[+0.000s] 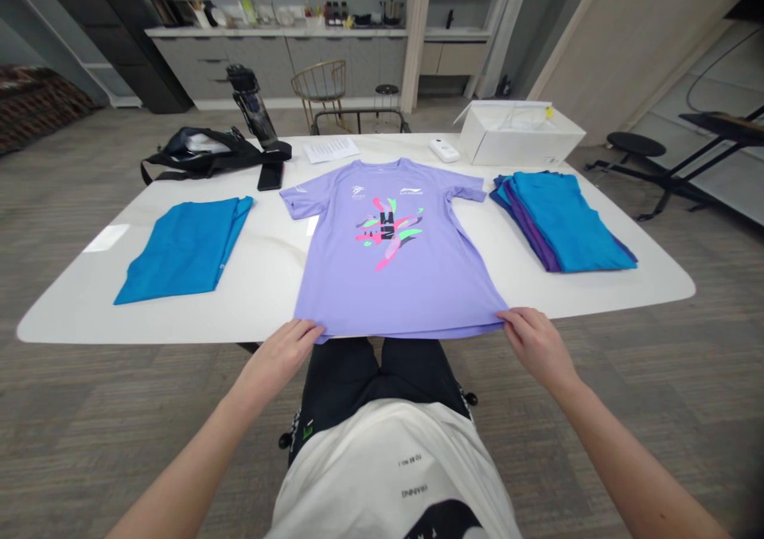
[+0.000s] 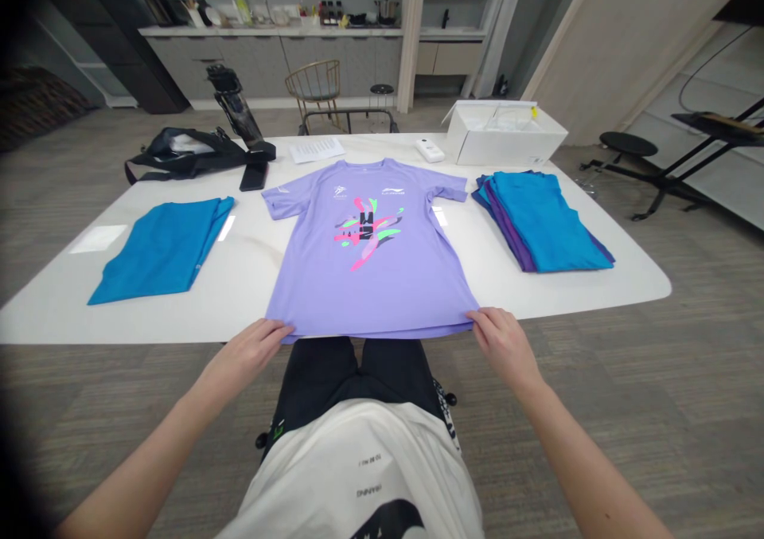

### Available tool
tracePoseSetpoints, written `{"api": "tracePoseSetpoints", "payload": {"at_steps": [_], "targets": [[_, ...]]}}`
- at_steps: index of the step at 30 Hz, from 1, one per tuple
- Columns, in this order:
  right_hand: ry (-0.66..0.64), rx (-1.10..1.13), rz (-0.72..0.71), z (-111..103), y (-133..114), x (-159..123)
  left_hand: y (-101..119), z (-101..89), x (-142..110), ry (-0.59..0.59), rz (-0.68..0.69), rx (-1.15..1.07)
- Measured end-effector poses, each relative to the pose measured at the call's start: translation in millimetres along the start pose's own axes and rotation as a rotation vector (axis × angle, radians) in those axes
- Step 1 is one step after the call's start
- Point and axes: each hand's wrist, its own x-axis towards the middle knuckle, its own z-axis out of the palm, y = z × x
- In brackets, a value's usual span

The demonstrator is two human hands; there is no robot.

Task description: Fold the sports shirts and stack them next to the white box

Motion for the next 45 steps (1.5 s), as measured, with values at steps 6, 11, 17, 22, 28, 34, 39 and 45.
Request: {"api": "tracePoseSetpoints", "payload": {"at_steps": [6,11,17,22,28,34,39,45], "targets": [[-0.131,0.003,-0.046,-4,5,-4,2,-4.9,5,-0.08,-0.016,0.006],[-0.103,-0.015,0.049,4,11,-7,-8,5.9,1,-0.099,-0.083,0.049],[-0.097,-0.052,0.08,0,14,1,-19,5.6,-3,-0.046,-0.085,0.003],[0.055,0.007,0.189,-15,15,8,-21,-15.4,3,-0.011,-0.088,0.039],[-0.079,0.04,0.144,-16,23,-1,-16,-14.3,-2,-0.057,-0.06,0.075],[-0.215,-0.026,0.049,-16,21,-2,-5,-5.0,-5,-0.111,-0.022,-0.041],[-0.207,-0.09,0.179,-23,9,22,-2,-12.2,14,-0.032,-0.069,-0.099],[-0.124,0.149,0.117,12,-12,79,-9,6.8,71,0.072,-0.129,-0.022]]}}
